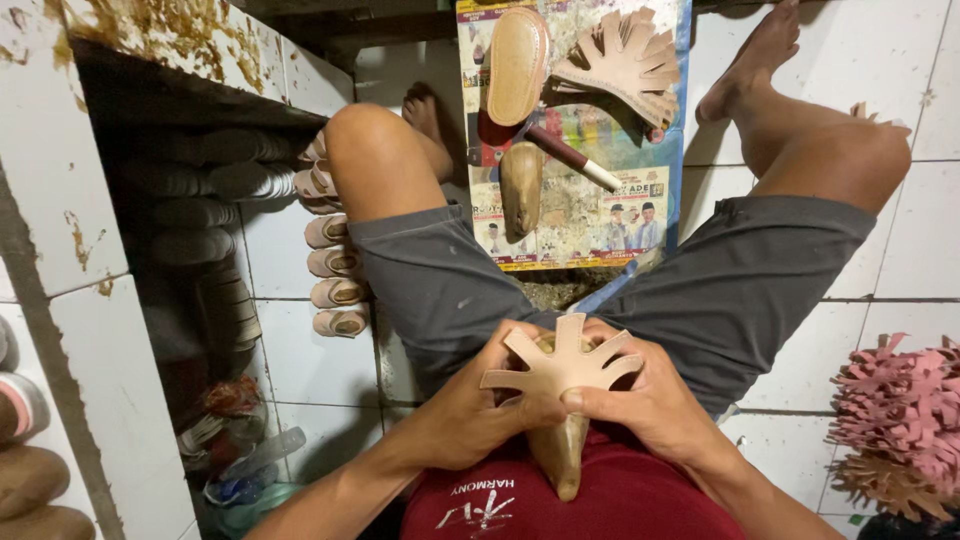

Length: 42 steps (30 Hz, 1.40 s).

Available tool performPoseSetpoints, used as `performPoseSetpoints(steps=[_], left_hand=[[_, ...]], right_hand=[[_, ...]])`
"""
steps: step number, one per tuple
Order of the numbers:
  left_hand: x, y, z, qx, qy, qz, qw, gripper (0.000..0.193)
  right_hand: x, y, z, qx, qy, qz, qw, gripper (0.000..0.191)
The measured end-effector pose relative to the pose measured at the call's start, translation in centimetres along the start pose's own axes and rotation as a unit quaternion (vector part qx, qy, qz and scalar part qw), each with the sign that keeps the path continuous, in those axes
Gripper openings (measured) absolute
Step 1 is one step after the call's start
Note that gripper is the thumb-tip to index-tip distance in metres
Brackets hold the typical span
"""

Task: The person sits on the workshop floor and assembles a leather sandal over a wooden shoe last, fitting and folding the cut leather upper pieces around the last. The person uses a cylindrical wooden tool to press and shape the straps, then continues adjusting and tucking the leather edges to form the sandal upper.

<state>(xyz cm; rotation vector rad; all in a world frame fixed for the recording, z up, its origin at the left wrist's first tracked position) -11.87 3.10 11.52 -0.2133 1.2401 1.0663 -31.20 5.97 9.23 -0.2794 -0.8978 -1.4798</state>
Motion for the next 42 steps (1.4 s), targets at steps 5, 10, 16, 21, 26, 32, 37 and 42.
performPoseSetpoints(steps=[5, 10, 16, 21, 26, 32, 37, 42], left_hand=[[0.0, -0.4, 0.1, 0.0, 0.0, 0.007, 1.0, 0.063], [0.6, -0.3, 0.2, 0.002, 0.008, 0.006, 1.0, 0.059], [1.5, -0.1, 0.6, -0.009, 0.002, 0.041, 0.999, 0.058], [2.0, 0.2, 0.9, -0.025, 0.02, 0.033, 0.999, 0.059], [2.4, 0.3, 1.2, -0.026, 0.005, 0.063, 0.998, 0.061], [2.1, 0.4, 1.0, -0.027, 0.029, 0.035, 0.999, 0.061], [2.1, 0.6, 0.8, -0.038, 0.002, 0.081, 0.996, 0.059], [1.8, 0.5, 0.7, -0.042, 0.012, 0.067, 0.997, 0.057]], right_hand=[[-0.6, 0.1, -0.1, 0.007, 0.017, -0.019, 1.0, 0.031], [-1.2, 0.0, 0.1, 0.018, 0.004, -0.032, 0.999, 0.031], [-1.6, -0.2, 0.1, 0.027, 0.002, -0.015, 1.0, 0.026], [-0.7, -0.1, -0.1, 0.036, 0.019, -0.004, 0.999, 0.03], [0.3, 0.0, -0.2, 0.041, 0.046, 0.01, 0.998, 0.035], [0.1, 0.1, -0.2, 0.038, 0.016, 0.005, 0.999, 0.024], [-0.5, -0.1, -0.1, 0.038, -0.028, 0.022, 0.999, 0.019], [-0.9, -0.4, 0.0, 0.034, -0.01, 0.017, 0.999, 0.023]])
Point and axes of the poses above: each hand's wrist, its own z-axis away from the middle knuckle, its own y-axis out of the palm, x = y × z, the point moved 4 cm from there along -z, towards the middle knuckle, and after that the axes turned 8 degrees about y, right-handed, at the moved point
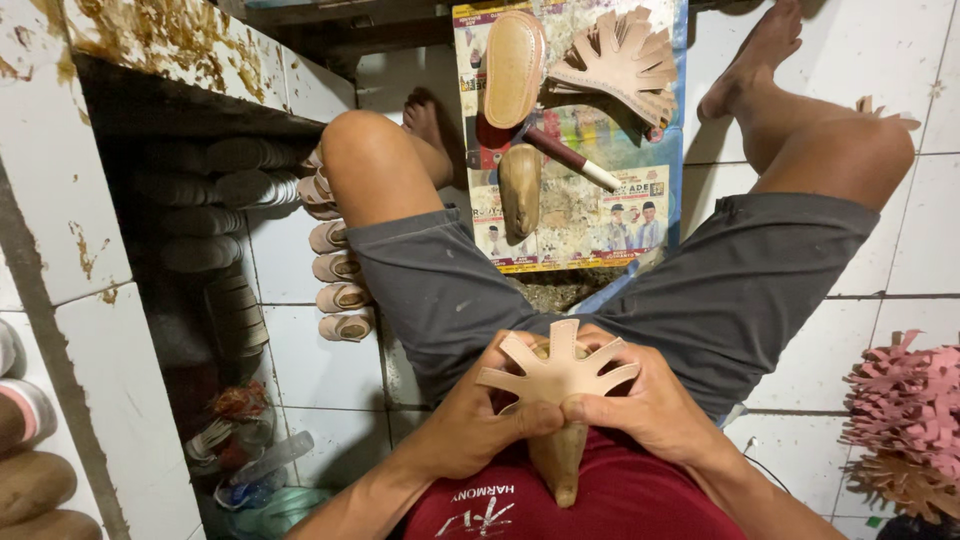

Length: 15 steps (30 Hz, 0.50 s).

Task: The person sits on the workshop floor and assembles a leather sandal over a wooden shoe last, fitting and folding the cut leather upper pieces around the last. The person uses a cylindrical wooden tool to press and shape the straps, then continues adjusting and tucking the leather edges to form the sandal upper.

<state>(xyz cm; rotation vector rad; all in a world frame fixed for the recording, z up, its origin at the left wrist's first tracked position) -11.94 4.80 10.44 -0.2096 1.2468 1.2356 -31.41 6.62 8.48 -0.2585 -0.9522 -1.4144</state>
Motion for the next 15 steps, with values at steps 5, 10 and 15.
performPoseSetpoints(steps=[5, 10, 15], left_hand=[[-0.4, 0.0, -0.1, 0.006, 0.013, 0.002, 1.0, 0.058], [-0.6, -0.1, -0.2, 0.003, 0.003, 0.007, 1.0, 0.059], [-0.7, 0.0, -0.1, 0.004, 0.01, 0.003, 1.0, 0.058]], right_hand=[[0.6, 0.1, -0.3, 0.019, -0.014, -0.011, 1.0, 0.033], [0.8, 0.2, -0.5, 0.03, -0.034, -0.004, 0.999, 0.041], [-0.2, -0.5, -0.9, 0.054, -0.053, 0.01, 0.997, 0.043]])
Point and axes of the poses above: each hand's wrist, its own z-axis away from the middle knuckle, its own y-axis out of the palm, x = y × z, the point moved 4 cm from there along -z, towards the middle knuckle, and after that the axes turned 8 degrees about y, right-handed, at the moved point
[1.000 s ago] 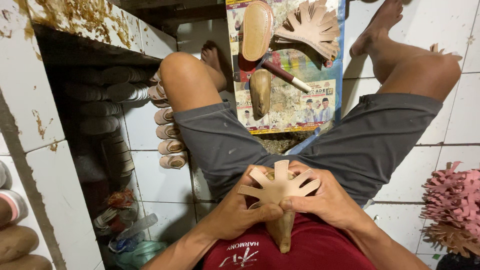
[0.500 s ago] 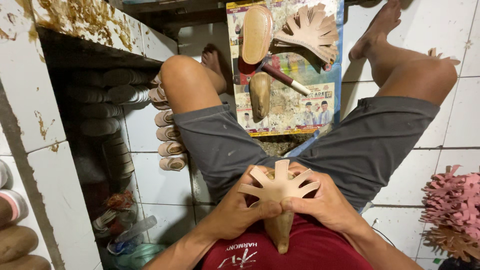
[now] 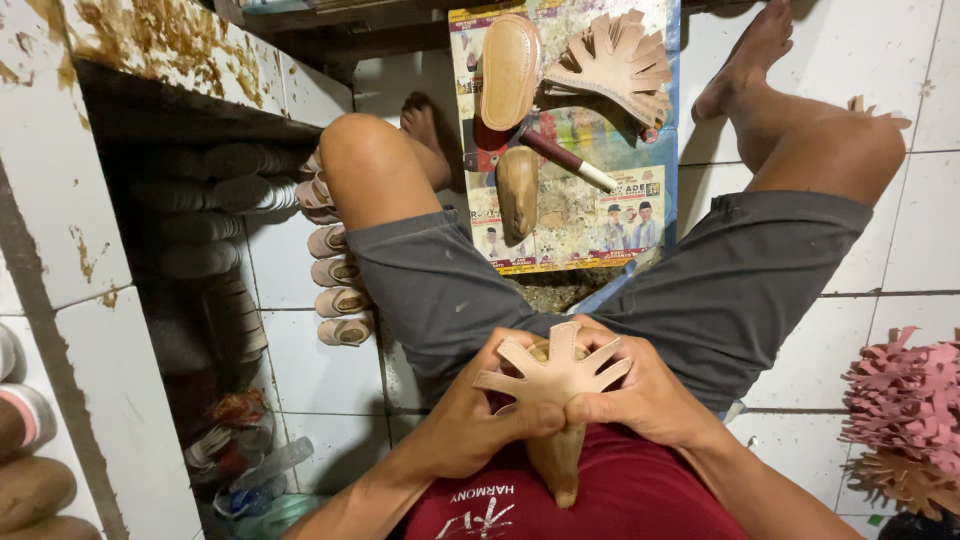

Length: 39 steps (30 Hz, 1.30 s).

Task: The person sits on the workshop floor and assembles a leather sandal over a wooden shoe last, fitting and folding the cut leather upper pieces around the last. The person uses a cylindrical wooden tool to press and shape the straps, then continues adjusting and tucking the leather edges to form the sandal upper.

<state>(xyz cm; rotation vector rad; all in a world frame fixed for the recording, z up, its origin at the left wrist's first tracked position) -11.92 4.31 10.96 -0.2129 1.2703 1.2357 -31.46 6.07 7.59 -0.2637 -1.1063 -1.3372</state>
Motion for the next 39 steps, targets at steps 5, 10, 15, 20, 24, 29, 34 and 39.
performPoseSetpoints(steps=[5, 10, 15, 20, 24, 29, 34, 39], left_hand=[[0.3, 0.0, 0.3, -0.009, 0.002, -0.002, 1.0, 0.058], [0.9, 0.0, 1.1, -0.051, 0.012, 0.01, 0.999, 0.057], [2.0, -0.2, 2.1, -0.086, 0.027, 0.021, 0.996, 0.064], [2.8, -0.7, 2.7, -0.069, 0.086, 0.02, 0.994, 0.066], [3.5, -1.0, 2.9, -0.087, 0.075, 0.054, 0.992, 0.07], [3.5, -0.9, 2.8, -0.11, 0.069, 0.06, 0.99, 0.075], [2.9, -0.3, 2.8, -0.111, 0.06, 0.101, 0.987, 0.079], [2.7, -0.1, 2.8, -0.1, 0.063, 0.107, 0.987, 0.078]], right_hand=[[-0.3, -0.2, -0.4, 0.008, -0.067, 0.028, 0.997, 0.051], [0.2, 0.0, 0.1, -0.048, -0.104, 0.077, 0.99, 0.072], [-0.8, -0.3, 1.8, -0.086, -0.02, 0.063, 0.994, 0.052], [-3.8, -0.7, 2.3, -0.076, 0.122, -0.022, 0.989, 0.024], [-4.9, -0.7, 2.0, -0.048, 0.145, -0.127, 0.98, 0.018], [-4.4, -0.4, 1.9, -0.034, 0.119, -0.192, 0.974, 0.015], [-3.3, -0.2, 2.8, -0.022, 0.108, -0.172, 0.979, 0.018], [-3.5, -0.1, 3.3, -0.077, 0.152, -0.124, 0.978, 0.018]])
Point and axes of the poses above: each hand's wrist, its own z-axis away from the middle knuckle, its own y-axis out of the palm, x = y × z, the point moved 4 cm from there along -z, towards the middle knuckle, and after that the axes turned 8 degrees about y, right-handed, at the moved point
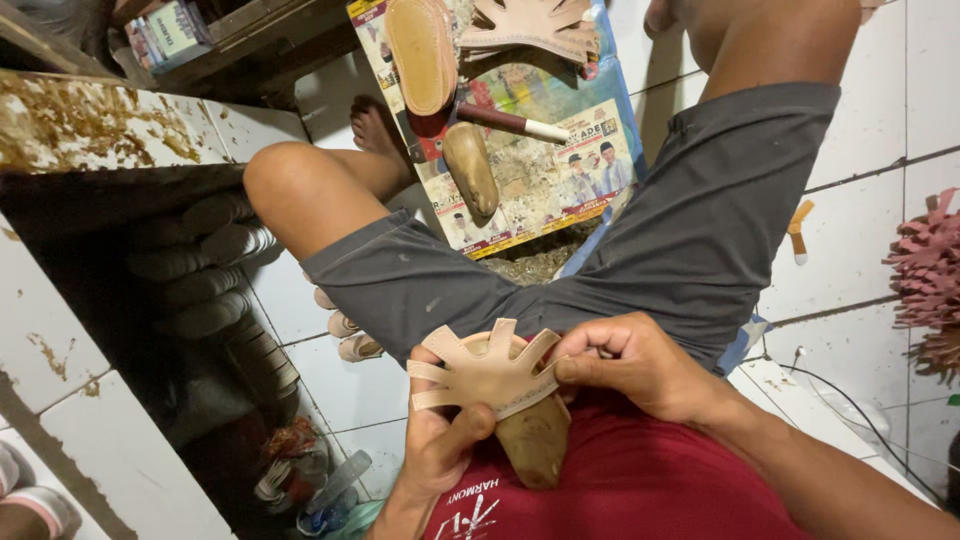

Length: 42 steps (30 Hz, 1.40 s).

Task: The person sits on the workshop floor and assembles a leather sandal over a wooden shoe last, fitting and folding the cut leather upper pieces around the last. The person uses a cylindrical wooden tool to press and shape the straps, then continues adjusting and tucking the leather edges to form the sandal upper.

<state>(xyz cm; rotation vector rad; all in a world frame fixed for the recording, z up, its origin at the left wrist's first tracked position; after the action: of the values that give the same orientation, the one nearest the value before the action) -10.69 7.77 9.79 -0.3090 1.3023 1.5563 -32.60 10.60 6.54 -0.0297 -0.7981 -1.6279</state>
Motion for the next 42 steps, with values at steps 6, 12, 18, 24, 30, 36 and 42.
performPoseSetpoints(steps=[6, 12, 18, 24, 30, 36, 42], left_hand=[[0.5, -0.8, 0.2, -0.026, -0.007, -0.004, 1.0, 0.08], [0.5, -1.1, 0.5, -0.024, 0.0, 0.001, 1.0, 0.081], [0.5, -1.4, 0.7, -0.034, 0.004, 0.032, 0.999, 0.085], [0.5, -2.3, 1.7, -0.003, 0.0, 0.019, 1.0, 0.08], [-0.2, -2.9, 3.2, 0.021, 0.044, -0.086, 0.995, 0.081], [-1.3, -0.5, 2.9, 0.072, 0.087, -0.039, 0.993, 0.078], [-4.8, 2.2, 0.9, 0.135, 0.142, -0.175, 0.965, 0.057]], right_hand=[[-0.6, 0.5, -0.6, 0.019, -0.047, -0.011, 0.999, 0.016], [-0.4, 0.8, -0.9, 0.084, -0.041, -0.004, 0.996, 0.021], [0.2, 1.7, -1.5, 0.176, -0.041, -0.037, 0.983, 0.026], [-0.2, 1.5, -1.7, 0.162, -0.079, -0.037, 0.983, 0.026], [0.0, 2.1, -3.0, 0.248, -0.071, -0.08, 0.963, 0.038], [1.7, 5.6, -6.1, 0.477, 0.035, -0.135, 0.868, 0.121], [5.5, 4.9, -4.2, 0.347, -0.001, 0.011, 0.938, 0.131]])
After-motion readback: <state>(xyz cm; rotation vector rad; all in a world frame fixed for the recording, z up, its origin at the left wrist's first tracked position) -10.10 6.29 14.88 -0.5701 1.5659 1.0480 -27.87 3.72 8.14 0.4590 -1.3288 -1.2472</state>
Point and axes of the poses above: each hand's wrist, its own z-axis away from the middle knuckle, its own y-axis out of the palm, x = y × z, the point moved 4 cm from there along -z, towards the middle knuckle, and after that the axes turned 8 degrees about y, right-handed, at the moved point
